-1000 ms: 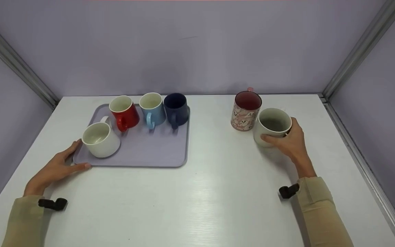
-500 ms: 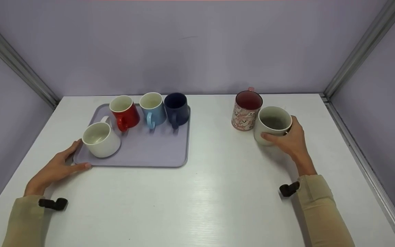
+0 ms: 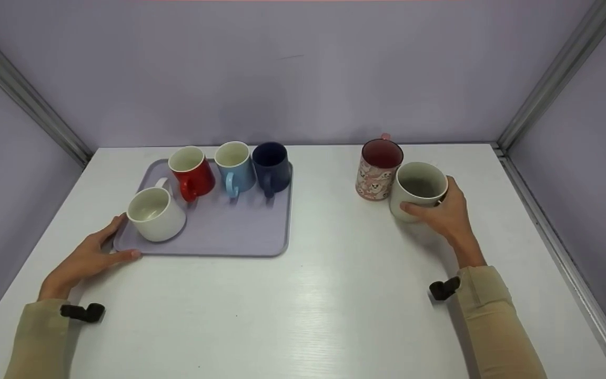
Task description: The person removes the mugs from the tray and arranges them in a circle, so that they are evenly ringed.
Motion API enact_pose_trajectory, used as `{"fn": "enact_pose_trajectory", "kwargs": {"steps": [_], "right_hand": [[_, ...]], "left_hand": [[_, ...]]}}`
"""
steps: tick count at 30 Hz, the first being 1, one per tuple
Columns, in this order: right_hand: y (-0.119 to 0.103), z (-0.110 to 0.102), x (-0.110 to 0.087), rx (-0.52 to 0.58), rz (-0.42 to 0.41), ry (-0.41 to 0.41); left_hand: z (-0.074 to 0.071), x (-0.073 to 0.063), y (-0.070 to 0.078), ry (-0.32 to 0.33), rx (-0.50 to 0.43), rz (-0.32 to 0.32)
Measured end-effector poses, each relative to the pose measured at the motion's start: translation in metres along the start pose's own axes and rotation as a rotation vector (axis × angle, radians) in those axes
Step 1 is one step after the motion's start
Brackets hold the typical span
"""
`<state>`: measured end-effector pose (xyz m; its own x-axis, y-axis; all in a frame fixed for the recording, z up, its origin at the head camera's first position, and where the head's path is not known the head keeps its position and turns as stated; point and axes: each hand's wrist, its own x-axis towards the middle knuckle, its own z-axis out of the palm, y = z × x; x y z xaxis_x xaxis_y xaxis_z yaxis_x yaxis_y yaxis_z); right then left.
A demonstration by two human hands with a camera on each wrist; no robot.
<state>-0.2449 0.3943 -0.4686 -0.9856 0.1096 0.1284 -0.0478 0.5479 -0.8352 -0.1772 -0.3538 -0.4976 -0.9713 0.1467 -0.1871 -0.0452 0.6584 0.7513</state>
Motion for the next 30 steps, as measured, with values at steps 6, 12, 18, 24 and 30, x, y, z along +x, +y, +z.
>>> {"fn": "enact_pose_trajectory", "kwargs": {"steps": [6,12,18,24,30], "right_hand": [[0.001,0.000,0.000,0.000,-0.007,-0.004],[0.001,-0.001,0.001,-0.013,-0.003,0.001],[0.000,-0.005,0.001,-0.028,-0.024,-0.027],[-0.020,-0.017,-0.001,-0.048,0.004,-0.027],[-0.056,-0.018,-0.001,-0.017,-0.077,0.043]], "left_hand": [[0.001,-0.001,0.000,-0.001,-0.006,0.004],[0.001,-0.001,0.000,-0.005,-0.017,0.008],[0.001,0.000,-0.001,-0.002,-0.019,0.003],[0.001,-0.001,-0.002,0.002,-0.019,0.002],[0.001,-0.001,0.000,0.004,-0.009,0.007]]}}
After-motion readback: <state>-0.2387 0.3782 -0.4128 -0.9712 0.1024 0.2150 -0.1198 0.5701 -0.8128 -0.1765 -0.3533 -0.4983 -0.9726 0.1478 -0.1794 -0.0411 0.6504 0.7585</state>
